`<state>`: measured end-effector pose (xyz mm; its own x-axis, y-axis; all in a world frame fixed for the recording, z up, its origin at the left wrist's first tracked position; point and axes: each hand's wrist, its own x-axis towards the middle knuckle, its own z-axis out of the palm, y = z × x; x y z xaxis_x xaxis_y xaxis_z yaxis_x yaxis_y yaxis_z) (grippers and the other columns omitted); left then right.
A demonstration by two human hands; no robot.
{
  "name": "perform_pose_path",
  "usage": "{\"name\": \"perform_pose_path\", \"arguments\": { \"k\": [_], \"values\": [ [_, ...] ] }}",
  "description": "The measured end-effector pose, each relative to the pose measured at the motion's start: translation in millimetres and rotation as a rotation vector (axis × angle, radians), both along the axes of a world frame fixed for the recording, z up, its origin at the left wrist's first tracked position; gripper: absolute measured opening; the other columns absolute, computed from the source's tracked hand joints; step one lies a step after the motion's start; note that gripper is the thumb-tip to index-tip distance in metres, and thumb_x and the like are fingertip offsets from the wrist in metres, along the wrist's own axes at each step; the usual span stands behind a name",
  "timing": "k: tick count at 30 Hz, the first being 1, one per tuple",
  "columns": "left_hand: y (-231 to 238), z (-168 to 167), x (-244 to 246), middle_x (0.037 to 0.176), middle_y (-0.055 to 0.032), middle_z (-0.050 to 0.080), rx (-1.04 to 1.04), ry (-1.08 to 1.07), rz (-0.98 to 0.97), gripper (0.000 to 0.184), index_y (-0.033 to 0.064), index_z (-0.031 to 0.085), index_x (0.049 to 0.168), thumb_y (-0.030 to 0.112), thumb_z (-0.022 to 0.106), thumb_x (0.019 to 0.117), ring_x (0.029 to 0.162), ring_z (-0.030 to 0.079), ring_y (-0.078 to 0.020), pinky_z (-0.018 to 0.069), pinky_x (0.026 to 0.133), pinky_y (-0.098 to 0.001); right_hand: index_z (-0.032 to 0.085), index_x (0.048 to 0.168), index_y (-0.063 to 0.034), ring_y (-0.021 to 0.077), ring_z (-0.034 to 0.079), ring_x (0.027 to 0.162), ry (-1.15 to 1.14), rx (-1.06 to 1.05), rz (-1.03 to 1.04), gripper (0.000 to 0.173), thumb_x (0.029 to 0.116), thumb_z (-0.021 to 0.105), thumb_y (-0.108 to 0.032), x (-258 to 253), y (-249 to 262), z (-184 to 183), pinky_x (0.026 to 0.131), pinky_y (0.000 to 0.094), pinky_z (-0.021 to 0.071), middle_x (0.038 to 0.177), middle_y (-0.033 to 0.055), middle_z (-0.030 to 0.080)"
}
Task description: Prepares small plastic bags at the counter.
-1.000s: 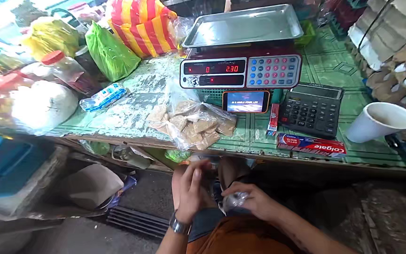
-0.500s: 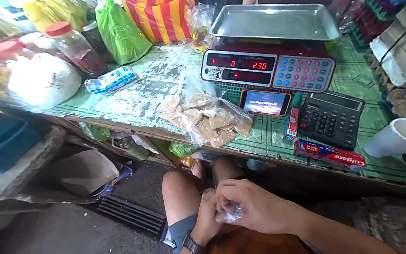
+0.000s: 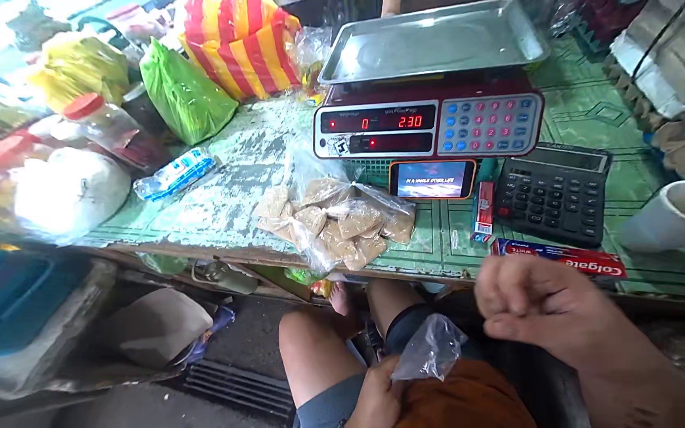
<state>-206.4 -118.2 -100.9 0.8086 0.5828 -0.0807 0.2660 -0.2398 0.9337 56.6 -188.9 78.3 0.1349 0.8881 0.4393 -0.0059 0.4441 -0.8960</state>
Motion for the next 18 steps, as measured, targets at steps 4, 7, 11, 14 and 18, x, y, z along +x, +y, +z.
{"name": "perform_pose_path", "arguments": {
  "k": [4, 7, 11, 14, 18],
  "values": [
    [9, -15, 11, 0.122, -0.0112, 0.065, 0.029, 0.017, 0.045, 0.026, 0.0102, 0.075, 0.118, 0.022, 0.057, 0.1025, 0.11, 0.064, -0.0158, 0.0543, 0.1, -0.0354, 0.066, 0.102, -0.0232, 0.0032, 0.063, 0.081, 0.036, -0.013, -0.089, 0.015, 0.0918, 0.077, -0.025, 14, -8, -19, 0.072, 0.0204, 0.0564, 0.092, -0.0084, 0.064],
    [16, -11, 15, 0.107, -0.0077, 0.074, 0.101, -0.079, 0.054, 0.022, 0.0065, 0.076, 0.11, 0.018, 0.059, 0.1016, 0.099, 0.07, -0.0115, 0.0583, 0.095, -0.034, 0.062, 0.127, -0.0155, 0.0071, 0.065, 0.09, -0.118, -0.31, -0.037, 0.048, 0.0869, 0.08, -0.035, -1, -14, -44, 0.077, 0.0254, 0.0582, 0.112, -0.0014, 0.067],
    [11, 0, 16, 0.078, -0.0043, 0.071, 0.215, -0.22, 0.055, 0.025, 0.0041, 0.073, 0.083, 0.025, 0.071, 0.0955, 0.076, 0.07, -0.0096, 0.0603, 0.075, -0.0297, 0.047, 0.153, -0.012, 0.0124, 0.062, 0.116, -0.396, -0.625, 0.085, 0.087, 0.0811, 0.085, -0.043, -29, -1, -64, 0.095, 0.0312, 0.0558, 0.138, 0.008, 0.059],
    [11, 8, 11, 0.077, -0.0075, 0.073, 0.313, -0.233, -0.05, 0.028, 0.0041, 0.073, 0.082, 0.031, 0.077, 0.0906, 0.076, 0.072, -0.0145, 0.0605, 0.076, -0.0348, 0.07, 0.126, -0.0096, 0.0082, 0.063, 0.114, -0.294, -0.529, 0.185, 0.046, 0.0864, 0.082, -0.03, -46, 15, -71, 0.1, 0.0279, 0.0532, 0.123, 0.0039, 0.068],
    [27, 21, -13, 0.08, -0.0018, 0.074, 0.337, -0.233, -0.054, 0.03, 0.0089, 0.073, 0.09, 0.038, 0.081, 0.0879, 0.077, 0.071, -0.0078, 0.062, 0.076, -0.0313, 0.075, 0.099, -0.0057, 0.0019, 0.064, 0.092, -0.119, -0.273, 0.282, 0.013, 0.0964, 0.07, -0.018, -46, 40, -52, 0.083, 0.0181, 0.0547, 0.095, -0.0004, 0.07]
  ]
}}
